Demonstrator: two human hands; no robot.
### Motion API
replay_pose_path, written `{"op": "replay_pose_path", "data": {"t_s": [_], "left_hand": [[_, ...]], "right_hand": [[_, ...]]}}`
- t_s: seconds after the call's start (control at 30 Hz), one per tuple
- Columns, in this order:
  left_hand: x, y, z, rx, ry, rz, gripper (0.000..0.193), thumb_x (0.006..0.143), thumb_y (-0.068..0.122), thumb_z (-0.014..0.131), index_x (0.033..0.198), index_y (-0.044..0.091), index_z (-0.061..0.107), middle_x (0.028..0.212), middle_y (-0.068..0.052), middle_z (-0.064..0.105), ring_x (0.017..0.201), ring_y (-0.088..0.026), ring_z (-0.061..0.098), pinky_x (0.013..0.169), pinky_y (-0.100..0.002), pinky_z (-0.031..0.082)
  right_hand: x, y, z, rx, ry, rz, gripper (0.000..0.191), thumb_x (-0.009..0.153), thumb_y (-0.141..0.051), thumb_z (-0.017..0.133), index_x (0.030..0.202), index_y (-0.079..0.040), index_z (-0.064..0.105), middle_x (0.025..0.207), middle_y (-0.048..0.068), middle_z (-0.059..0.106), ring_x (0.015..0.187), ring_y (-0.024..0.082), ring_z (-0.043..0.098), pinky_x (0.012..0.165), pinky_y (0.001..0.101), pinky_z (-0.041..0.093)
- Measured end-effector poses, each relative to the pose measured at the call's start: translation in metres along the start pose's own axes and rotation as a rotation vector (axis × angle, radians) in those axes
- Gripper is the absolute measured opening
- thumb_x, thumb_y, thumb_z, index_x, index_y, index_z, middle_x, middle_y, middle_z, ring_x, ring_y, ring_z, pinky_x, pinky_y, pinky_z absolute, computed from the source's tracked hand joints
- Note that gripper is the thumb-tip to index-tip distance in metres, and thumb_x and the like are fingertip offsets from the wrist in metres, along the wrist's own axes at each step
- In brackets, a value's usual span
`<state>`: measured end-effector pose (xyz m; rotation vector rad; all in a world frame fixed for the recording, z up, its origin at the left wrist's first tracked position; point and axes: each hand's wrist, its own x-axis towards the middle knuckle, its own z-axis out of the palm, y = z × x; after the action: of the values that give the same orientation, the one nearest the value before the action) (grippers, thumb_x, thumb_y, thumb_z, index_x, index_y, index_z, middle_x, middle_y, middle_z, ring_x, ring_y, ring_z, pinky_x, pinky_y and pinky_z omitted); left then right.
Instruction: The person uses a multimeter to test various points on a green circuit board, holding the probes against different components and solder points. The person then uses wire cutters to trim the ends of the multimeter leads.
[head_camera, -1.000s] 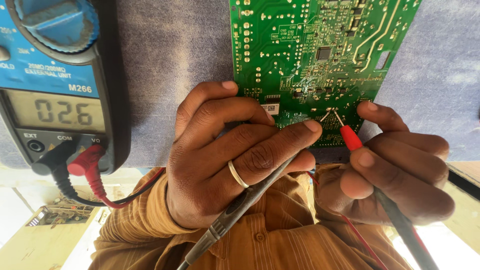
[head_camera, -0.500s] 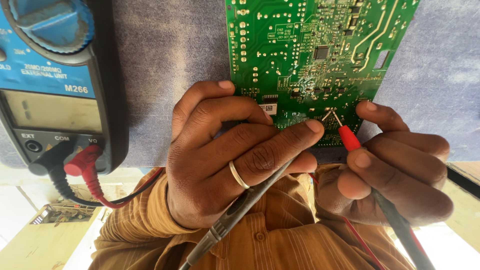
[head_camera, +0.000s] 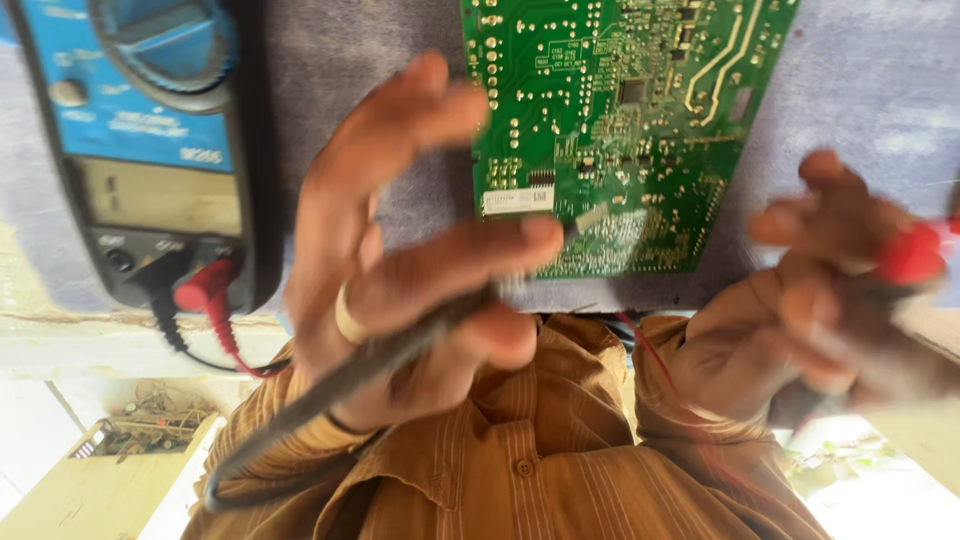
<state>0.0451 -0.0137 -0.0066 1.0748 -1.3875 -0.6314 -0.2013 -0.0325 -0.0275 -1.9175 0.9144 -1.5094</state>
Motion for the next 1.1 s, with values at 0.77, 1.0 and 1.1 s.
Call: {"op": "replay_pose_path", "data": {"t_s": [0.77,1.0,1.1], "left_hand": [[-0.032,0.013,-0.031,-0.317,-0.076,-0.161,0.034,0.127,0.032,0.04,0.142,0.004,0.052,0.164,-0.015,0.043,0.109,-0.012,0.065,0.093,-0.023,0.056],[-0.031,0.016,-0.032,-0.399,-0.08,-0.165,0.037,0.126,0.033,0.041,0.145,0.003,0.052,0.163,-0.016,0.039,0.112,-0.016,0.069,0.094,-0.026,0.058],[-0.031,0.017,-0.035,-0.441,-0.11,-0.147,0.038,0.127,0.034,0.04,0.148,0.003,0.05,0.164,-0.015,0.034,0.118,-0.018,0.069,0.098,-0.027,0.059]], "right_hand": [[0.014,-0.057,0.034,-0.077,-0.102,0.272,0.036,0.113,0.001,0.076,0.125,-0.004,0.042,0.134,0.017,0.058,0.127,0.017,0.059,0.115,0.0297,0.048],[0.021,-0.062,0.036,-0.188,-0.15,0.224,0.041,0.106,-0.017,0.079,0.124,-0.005,0.044,0.138,0.02,0.06,0.133,0.024,0.057,0.12,0.0382,0.043],[0.024,-0.068,0.039,-0.318,-0.228,0.143,0.048,0.098,-0.027,0.082,0.12,-0.005,0.046,0.145,0.022,0.06,0.147,0.031,0.051,0.126,0.045,0.037]]}}
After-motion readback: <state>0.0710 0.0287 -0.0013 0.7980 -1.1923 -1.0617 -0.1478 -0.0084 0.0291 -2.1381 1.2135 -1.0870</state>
